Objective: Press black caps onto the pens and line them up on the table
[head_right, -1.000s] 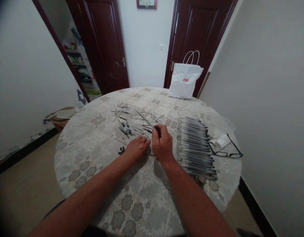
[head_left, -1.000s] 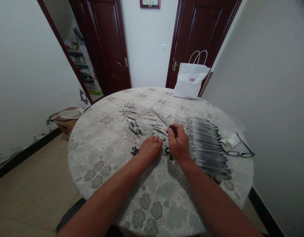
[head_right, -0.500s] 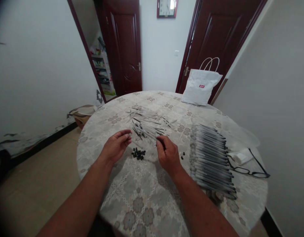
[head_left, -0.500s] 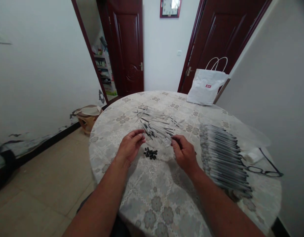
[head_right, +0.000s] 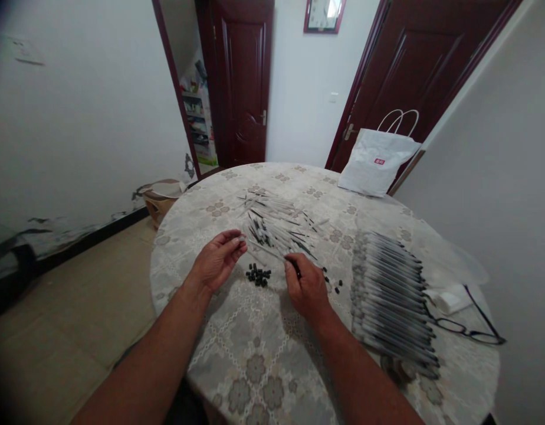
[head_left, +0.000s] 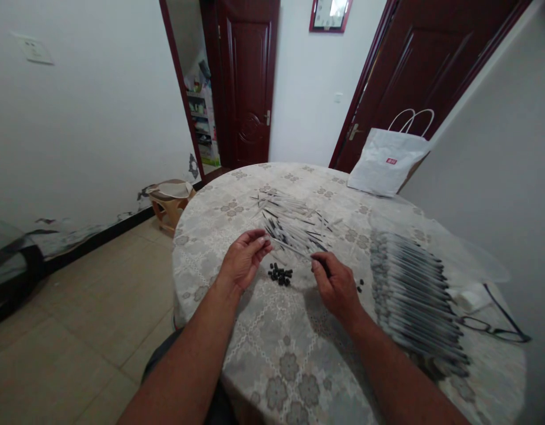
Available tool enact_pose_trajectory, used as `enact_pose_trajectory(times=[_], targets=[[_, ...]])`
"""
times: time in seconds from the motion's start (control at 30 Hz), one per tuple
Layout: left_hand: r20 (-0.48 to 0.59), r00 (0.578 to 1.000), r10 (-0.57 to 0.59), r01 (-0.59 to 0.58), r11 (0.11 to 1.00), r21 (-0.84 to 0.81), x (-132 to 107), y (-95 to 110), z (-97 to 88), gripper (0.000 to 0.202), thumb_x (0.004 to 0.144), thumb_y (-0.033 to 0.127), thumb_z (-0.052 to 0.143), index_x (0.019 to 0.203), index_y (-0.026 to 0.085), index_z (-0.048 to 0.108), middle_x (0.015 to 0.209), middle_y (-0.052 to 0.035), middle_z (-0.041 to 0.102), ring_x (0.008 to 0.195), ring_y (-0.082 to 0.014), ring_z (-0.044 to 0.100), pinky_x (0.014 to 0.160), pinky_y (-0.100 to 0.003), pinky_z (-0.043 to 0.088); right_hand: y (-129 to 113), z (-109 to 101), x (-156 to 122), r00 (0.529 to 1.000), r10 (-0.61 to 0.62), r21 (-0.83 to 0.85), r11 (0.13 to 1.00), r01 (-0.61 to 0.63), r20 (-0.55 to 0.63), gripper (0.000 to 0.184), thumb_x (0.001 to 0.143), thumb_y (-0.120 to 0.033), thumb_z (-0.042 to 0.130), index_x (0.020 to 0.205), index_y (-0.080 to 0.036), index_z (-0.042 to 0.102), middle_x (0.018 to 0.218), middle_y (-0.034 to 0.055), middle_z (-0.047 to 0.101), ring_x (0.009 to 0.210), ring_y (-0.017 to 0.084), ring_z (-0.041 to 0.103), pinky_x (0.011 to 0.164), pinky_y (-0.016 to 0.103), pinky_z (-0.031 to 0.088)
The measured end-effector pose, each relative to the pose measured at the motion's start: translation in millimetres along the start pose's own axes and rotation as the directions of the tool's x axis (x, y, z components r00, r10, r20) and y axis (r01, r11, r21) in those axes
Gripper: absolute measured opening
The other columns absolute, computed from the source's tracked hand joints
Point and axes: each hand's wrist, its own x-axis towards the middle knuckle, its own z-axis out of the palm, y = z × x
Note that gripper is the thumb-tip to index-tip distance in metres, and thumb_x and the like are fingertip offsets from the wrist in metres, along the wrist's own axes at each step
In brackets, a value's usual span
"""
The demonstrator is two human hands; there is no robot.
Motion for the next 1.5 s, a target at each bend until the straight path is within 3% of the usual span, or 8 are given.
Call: enact_pose_trajectory(times=[0.13, 0.33, 0.53, 0.73, 1.1, 1.4, 1.5], targets=[[0.048, 0.999, -0.014, 0.013, 1.0, 0.025, -1, -4, -1.1, 0.025, 0.075, 0.008, 0.08, 0.096, 0.012, 0.068, 0.089, -0.0062, 0.072, 0.085, -0.0158, 0.072, 0.086, -0.03, 0.061, 2, 0, 0, 1.0, 0.008, -0.005, 1.0, -0.008, 0.016, 0.02, 0.098, -0.033, 0.052, 0.106, -0.021, 0.067, 0.089, 0.0048, 0.075, 0.078, 0.019, 0.07, 0.073, 0.029, 0.052], [0.11, 0.992, -0.067, 0.054, 0.992, 0.116, -8, -4, 5.7, 0.027, 0.083, 0.012, 0.074, 0.109, 0.012, 0.068, 0.095, -0.0107, 0.074, 0.088, -0.0178, 0.074, 0.088, -0.032, 0.061, 2, 0, 0, 0.998, -0.029, 0.007, 1.0, 0.029, 0.05, 0.02, 0.099, -0.033, 0.052, 0.106, -0.022, 0.067, 0.09, 0.0048, 0.075, 0.081, 0.02, 0.071, 0.074, 0.03, 0.053], [0.019, 0.999, -0.047, 0.048, 0.999, -0.011, -4, -4, 1.9, 0.019, 0.086, 0.017, 0.072, 0.098, 0.016, 0.058, 0.102, -0.0107, 0.075, 0.09, -0.0201, 0.076, 0.092, -0.044, 0.061, 1, 0, -1, 1.0, -0.015, -0.002, 1.0, 0.015, 0.027, 0.02, 0.098, -0.032, 0.053, 0.107, -0.022, 0.067, 0.09, 0.0052, 0.076, 0.081, 0.021, 0.072, 0.075, 0.031, 0.053], [0.006, 0.999, -0.033, 0.033, 0.999, -0.016, -2, -6, -0.8, 0.02, 0.087, 0.019, 0.072, 0.099, 0.016, 0.056, 0.109, -0.0148, 0.076, 0.097, -0.0226, 0.076, 0.095, -0.044, 0.06, -1, 1, -1, 0.998, -0.057, -0.009, 0.998, 0.057, 0.031, 0.02, 0.097, -0.031, 0.052, 0.106, -0.023, 0.068, 0.09, 0.0052, 0.076, 0.079, 0.02, 0.072, 0.072, 0.03, 0.054], [-0.005, 0.999, -0.037, 0.037, 0.999, 0.001, -5, -5, 4.4, 0.019, 0.088, 0.017, 0.07, 0.099, 0.017, 0.055, 0.108, -0.0146, 0.076, 0.099, -0.0243, 0.076, 0.091, -0.04, 0.06, 2, 5, -3, 0.992, -0.124, -0.033, 0.992, 0.125, 0.036, 0.02, 0.098, -0.029, 0.053, 0.11, -0.023, 0.068, 0.098, 0.0066, 0.076, 0.086, 0.021, 0.073, 0.081, 0.032, 0.057], [0.002, 0.998, -0.061, 0.061, 0.998, 0.004, -4, -8, 1.2, 0.018, 0.088, 0.017, 0.07, 0.099, 0.016, 0.056, 0.109, -0.0152, 0.076, 0.099, -0.0244, 0.076, 0.09, -0.041, 0.061, 12, 14, -4, 0.952, -0.286, -0.169, 0.939, 0.301, 0.11, 0.025, 0.101, -0.026, 0.052, 0.119, -0.021, 0.069, 0.107, 0.011, 0.077, 0.096, 0.023, 0.073, 0.089, 0.037, 0.057], [-0.008, 0.998, -0.06, 0.06, 0.998, 0.016, -4, -9, 1.4, 0.016, 0.089, 0.015, 0.068, 0.099, 0.016, 0.055, 0.109, -0.0149, 0.076, 0.099, -0.0242, 0.076, 0.087, -0.039, 0.062, 9, 15, -5, 0.958, -0.265, -0.153, 0.948, 0.28, 0.109, 0.026, 0.102, -0.026, 0.05, 0.119, -0.02, 0.068, 0.107, 0.0114, 0.077, 0.096, 0.023, 0.073, 0.089, 0.037, 0.057]])
